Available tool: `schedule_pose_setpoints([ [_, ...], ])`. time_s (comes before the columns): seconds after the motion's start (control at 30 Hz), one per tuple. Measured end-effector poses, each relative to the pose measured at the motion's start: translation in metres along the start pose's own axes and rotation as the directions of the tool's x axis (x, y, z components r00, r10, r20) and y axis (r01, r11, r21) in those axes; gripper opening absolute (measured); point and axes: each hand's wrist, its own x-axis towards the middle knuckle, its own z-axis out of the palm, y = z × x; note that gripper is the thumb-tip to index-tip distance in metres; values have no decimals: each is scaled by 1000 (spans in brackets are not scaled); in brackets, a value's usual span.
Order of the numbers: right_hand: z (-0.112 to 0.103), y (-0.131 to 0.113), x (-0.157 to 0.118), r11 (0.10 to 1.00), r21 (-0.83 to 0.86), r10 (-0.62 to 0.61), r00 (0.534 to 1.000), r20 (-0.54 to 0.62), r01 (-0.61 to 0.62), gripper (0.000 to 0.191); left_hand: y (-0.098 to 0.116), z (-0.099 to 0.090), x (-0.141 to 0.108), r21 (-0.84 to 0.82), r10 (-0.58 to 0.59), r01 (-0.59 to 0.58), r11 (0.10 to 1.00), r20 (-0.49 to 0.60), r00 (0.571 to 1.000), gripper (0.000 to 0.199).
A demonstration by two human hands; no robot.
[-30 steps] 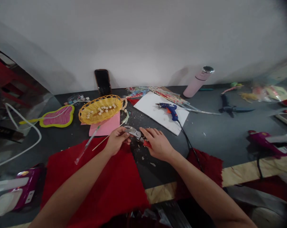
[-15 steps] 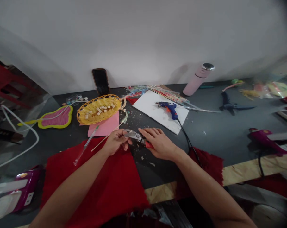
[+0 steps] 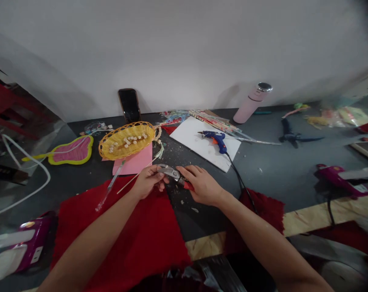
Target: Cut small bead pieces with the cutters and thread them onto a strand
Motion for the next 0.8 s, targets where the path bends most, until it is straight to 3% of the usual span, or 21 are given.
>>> schedule_pose_setpoints([
  [0.47, 6, -2, 1, 999, -12, 52, 998, -40, -53, 70, 0, 9, 1, 41, 122, -118, 992, -131, 984, 22],
  [0.67, 2, 7, -1, 1000, 12, -5, 1000, -25, 6, 73, 3, 14, -3, 150, 113, -91, 985, -149, 982, 19],
  [0.8, -2, 9, -4, 995, 84, -50, 999, 0, 50, 63, 2, 15, -2, 197, 137, -103, 975, -166, 976, 17],
])
